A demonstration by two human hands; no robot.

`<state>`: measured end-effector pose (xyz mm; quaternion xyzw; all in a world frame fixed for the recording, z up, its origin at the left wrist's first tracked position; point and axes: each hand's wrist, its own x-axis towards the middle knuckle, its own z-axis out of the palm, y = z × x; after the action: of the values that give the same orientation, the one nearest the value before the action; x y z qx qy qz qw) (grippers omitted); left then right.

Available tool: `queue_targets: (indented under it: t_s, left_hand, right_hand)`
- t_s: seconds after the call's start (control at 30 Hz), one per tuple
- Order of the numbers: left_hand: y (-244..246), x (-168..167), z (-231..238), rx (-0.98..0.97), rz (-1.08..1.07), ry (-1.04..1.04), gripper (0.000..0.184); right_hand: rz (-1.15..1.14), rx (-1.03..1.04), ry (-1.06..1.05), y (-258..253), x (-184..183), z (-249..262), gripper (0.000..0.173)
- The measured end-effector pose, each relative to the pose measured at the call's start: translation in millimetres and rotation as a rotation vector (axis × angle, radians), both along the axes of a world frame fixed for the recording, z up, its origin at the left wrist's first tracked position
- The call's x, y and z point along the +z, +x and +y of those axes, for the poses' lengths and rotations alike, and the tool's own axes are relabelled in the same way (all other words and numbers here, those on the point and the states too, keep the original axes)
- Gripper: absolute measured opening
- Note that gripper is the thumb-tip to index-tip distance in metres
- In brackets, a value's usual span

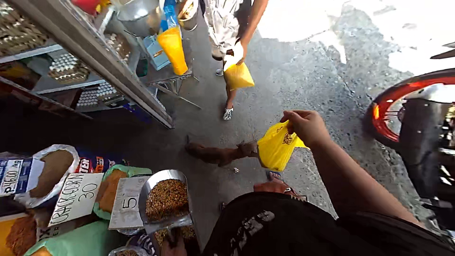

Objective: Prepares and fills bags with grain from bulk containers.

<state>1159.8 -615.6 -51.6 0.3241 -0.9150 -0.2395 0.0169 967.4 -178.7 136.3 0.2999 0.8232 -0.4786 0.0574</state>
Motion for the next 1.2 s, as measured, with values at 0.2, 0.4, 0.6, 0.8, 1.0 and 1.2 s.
queue_targets:
  t_s: [0.2, 0.4, 0.6, 0.8, 1.0, 1.2]
  left_hand:
    - [-79.8, -16.8, 147.9, -0.223, 0.279, 0.144, 0.023]
    - [-133.9, -14.5, 291.7, -0.353, 0.345, 0.335, 0.017]
    - [-169.1, -6.3, 371.8, -0.520, 0.347, 0.269, 0.024]
    - [-213.0, -18.0, 383.5, -0.613, 0.315, 0.336, 0.024]
    - [-274.9, -27.8, 362.8, -0.741, 0.270, 0.220, 0.024]
    - [-351.0, -29.1, 355.8, -0.713, 0.264, 0.253, 0.026]
  right_hand:
    - [0.298, -0.208, -0.055, 35.8, -81.9, 206.5, 0.035]
    - [0.393, -0.299, -0.053, 56.8, -67.3, 310.1, 0.027]
    - [0.502, -0.365, -0.046, 74.2, -61.9, 380.6, 0.028]
    - [0.649, -0.532, 0.016, 66.5, -72.0, 411.5, 0.027]
    - [0.676, -0.595, 0.036, 37.3, -74.6, 418.5, 0.030]
    - [0.809, -0.489, -0.007, -42.4, -79.0, 420.0, 0.029]
